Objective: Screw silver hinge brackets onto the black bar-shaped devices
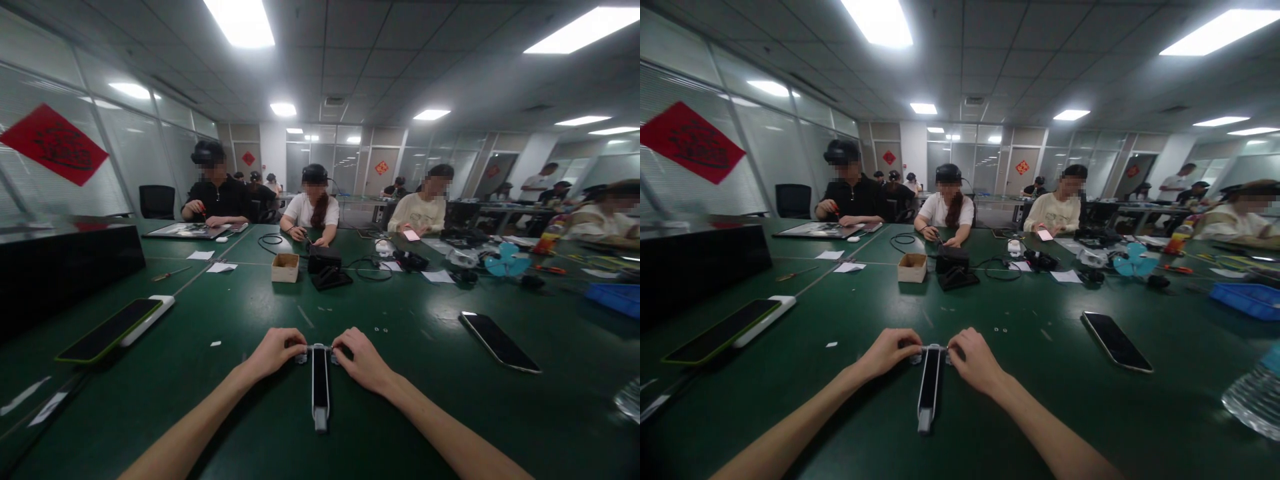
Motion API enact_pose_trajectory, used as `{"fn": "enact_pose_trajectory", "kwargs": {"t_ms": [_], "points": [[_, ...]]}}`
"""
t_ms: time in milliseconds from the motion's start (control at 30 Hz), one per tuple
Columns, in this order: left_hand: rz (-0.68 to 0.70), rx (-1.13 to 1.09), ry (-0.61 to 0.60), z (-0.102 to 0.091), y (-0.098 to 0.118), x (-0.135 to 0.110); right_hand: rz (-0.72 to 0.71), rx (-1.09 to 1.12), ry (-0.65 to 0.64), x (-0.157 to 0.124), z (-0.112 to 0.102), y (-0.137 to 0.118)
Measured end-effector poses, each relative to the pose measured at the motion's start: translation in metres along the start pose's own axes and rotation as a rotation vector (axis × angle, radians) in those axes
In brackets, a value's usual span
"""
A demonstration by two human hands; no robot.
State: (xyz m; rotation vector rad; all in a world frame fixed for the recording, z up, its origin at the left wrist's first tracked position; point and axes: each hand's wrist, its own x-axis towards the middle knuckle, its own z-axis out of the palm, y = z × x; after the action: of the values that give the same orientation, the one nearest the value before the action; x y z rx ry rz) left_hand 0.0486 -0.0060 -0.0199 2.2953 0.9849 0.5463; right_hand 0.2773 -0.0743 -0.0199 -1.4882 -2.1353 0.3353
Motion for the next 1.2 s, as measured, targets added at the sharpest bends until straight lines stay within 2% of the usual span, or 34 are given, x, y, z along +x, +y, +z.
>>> {"fn": "enact_pose_trajectory", "kwargs": {"t_ms": [700,967,1200], "points": [[-0.031,-0.029,0.034,-0.002,0.007,0.0,-0.005,0.015,-0.01,-0.001,0.001,0.002],[0.012,-0.026,0.047,0.005,0.003,-0.001,-0.011,0.024,-0.011,-0.001,0.004,0.006],[0.065,0.08,0.033,0.008,0.002,0.0,-0.021,0.025,-0.015,-0.001,0.002,0.003]]}}
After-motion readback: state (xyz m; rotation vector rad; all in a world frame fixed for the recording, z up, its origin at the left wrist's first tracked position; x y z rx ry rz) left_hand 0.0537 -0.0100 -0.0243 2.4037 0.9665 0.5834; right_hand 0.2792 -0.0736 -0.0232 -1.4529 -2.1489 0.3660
